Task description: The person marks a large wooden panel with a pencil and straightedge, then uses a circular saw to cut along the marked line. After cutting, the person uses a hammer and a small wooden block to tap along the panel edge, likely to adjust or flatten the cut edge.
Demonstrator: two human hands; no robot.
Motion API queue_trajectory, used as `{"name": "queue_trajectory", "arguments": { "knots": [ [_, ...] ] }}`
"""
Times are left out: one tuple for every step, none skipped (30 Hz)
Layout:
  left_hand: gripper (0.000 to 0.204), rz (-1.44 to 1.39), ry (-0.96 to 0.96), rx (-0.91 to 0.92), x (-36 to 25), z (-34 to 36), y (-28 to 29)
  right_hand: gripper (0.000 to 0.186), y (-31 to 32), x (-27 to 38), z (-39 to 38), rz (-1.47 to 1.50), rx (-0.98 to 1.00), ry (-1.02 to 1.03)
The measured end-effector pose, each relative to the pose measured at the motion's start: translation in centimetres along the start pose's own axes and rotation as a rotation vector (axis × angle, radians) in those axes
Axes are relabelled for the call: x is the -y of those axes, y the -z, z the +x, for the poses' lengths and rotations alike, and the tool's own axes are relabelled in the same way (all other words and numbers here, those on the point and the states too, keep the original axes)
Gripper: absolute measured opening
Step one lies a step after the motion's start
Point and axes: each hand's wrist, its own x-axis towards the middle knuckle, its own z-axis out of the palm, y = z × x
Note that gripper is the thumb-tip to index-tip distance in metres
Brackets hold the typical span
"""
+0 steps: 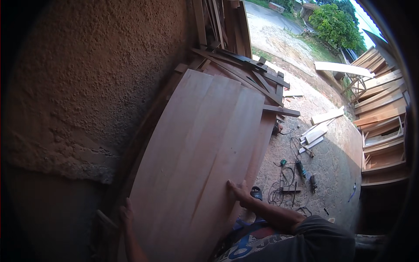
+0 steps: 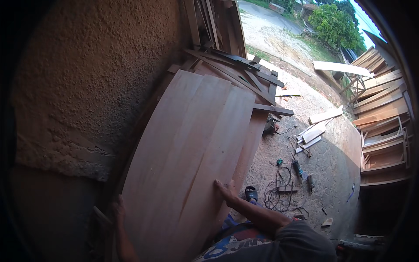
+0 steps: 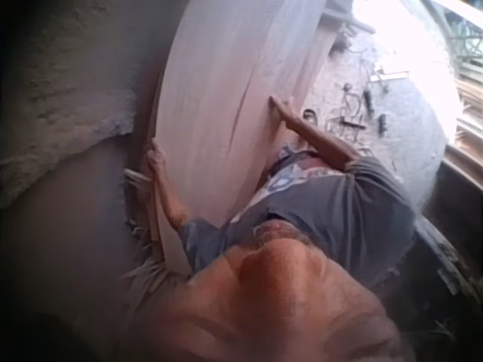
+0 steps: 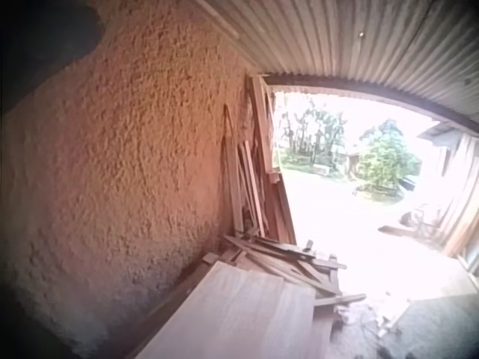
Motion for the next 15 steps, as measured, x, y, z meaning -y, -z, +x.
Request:
{"name": "queue_trajectory", "arguments": {
  "knots": [
    [0.073, -0.090, 0.025, 0.015, -5.0, -0.4, 1.5, 0.080, 0.9, -0.3, 0.1, 0.014, 0.005, -0.035],
    [0.071, -0.172, 0.069, 0.009, -7.7, -1.1, 3.1, 0.080, 1.3, 0.5, -0.5, -0.003, 0.055, -0.050],
    [0.066, -0.154, 0.096, -0.065, -7.7, -1.6, 3.3, 0.079, 1.7, 2.0, -1.6, -0.028, 0.116, -0.056],
    [0.061, -0.137, 0.117, -0.132, -7.8, -1.9, 2.7, 0.079, 2.3, 3.0, -2.0, -0.050, 0.167, -0.066],
    [0.058, -0.120, 0.138, -0.198, -8.2, -2.2, 1.9, 0.078, 3.2, 3.2, -1.5, -0.078, 0.269, -0.077],
    [0.055, -0.035, 0.039, -0.306, -9.3, -2.5, 0.7, 0.077, 4.9, 3.2, -0.6, -0.107, 0.363, -0.088],
    [0.054, 0.058, -0.059, -0.416, -11.2, -3.3, -0.5, 0.077, 6.4, 3.4, 0.3, -0.135, 0.464, -0.100],
    [0.054, 0.153, -0.155, -0.523, -13.4, -4.2, -1.9, 0.076, 8.1, 3.8, 1.2, -0.149, 0.468, -0.084],
    [0.055, 0.111, -0.189, -0.484, -16.8, -5.0, -3.1, 0.075, 9.9, 4.5, 2.2, -0.160, 0.471, -0.067],
    [0.057, 0.075, -0.216, -0.449, -20.8, -6.3, -4.0, 0.074, 11.4, 5.4, 3.5, -0.176, 0.482, -0.050],
    [0.058, 0.061, -0.214, -0.361, -24.9, -7.8, -4.7, 0.070, 13.1, 7.2, 4.6, -0.188, 0.483, -0.001],
    [0.060, 0.044, -0.215, -0.275, -28.9, -9.2, -5.5, 0.068, 14.8, 8.5, 5.9, -0.170, 0.470, 0.063],
    [0.063, 0.022, -0.249, -0.240, -31.6, -9.9, -7.2, 0.066, 16.3, 9.9, 7.3, -0.153, 0.463, 0.129],
    [0.066, 0.020, -0.265, -0.203, -35.0, -10.7, -8.3, 0.064, 17.8, 11.5, 8.9, -0.158, 0.456, 0.178],
    [0.068, 0.039, -0.257, -0.184, -38.7, -11.3, -9.1, 0.062, 19.4, 12.9, 10.7, -0.163, 0.446, 0.225]
  ]
}}
